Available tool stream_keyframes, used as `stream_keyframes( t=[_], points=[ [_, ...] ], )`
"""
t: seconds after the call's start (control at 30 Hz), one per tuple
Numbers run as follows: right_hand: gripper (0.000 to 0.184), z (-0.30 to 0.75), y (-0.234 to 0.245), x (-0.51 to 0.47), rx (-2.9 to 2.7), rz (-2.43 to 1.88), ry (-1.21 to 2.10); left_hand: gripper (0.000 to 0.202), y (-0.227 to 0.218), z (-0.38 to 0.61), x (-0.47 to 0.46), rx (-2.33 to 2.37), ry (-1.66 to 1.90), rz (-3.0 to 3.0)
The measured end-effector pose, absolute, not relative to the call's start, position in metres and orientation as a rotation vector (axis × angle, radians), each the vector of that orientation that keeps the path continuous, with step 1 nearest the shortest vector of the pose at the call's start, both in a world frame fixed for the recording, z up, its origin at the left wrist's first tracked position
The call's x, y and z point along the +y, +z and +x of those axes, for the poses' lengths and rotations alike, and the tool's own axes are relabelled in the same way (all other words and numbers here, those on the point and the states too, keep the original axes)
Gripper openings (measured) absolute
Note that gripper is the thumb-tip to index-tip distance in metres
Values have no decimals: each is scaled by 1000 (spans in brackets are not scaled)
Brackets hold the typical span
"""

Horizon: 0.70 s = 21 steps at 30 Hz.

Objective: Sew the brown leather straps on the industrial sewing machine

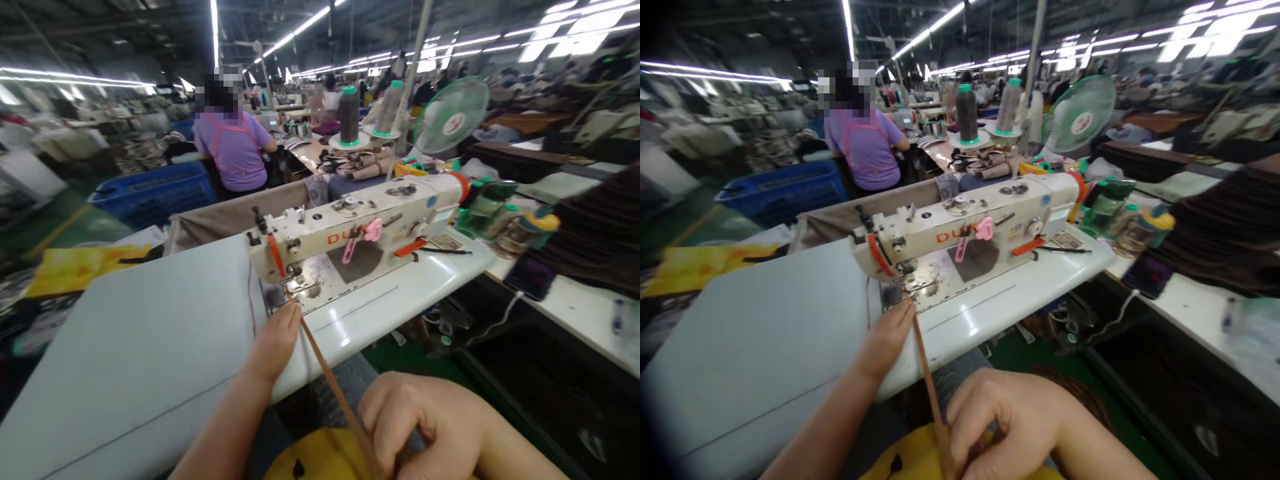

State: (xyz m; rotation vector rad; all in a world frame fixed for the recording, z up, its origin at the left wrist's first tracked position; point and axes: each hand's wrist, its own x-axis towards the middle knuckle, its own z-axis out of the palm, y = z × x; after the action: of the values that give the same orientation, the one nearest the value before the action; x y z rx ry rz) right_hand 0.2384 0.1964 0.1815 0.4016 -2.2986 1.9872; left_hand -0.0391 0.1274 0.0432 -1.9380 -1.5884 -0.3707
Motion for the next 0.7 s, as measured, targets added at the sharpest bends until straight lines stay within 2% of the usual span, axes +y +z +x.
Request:
stream_keyframes(
  t=[0.17,0.3,0.53,0.7],
  points=[
    [58,236,188,194,-2402,268,1968,31,46,-39,129,-1612,-342,-1924],
    [58,234,183,194,-2465,183,1895,30,46,-40,129,-1593,-335,-1905],
    [29,240,168,195,-2560,-301,1697,30,46,-40,129,-1613,-315,-1913],
    [24,238,170,193,-2602,-364,1657,29,46,-38,129,-1663,-269,-1929]
  ],
)
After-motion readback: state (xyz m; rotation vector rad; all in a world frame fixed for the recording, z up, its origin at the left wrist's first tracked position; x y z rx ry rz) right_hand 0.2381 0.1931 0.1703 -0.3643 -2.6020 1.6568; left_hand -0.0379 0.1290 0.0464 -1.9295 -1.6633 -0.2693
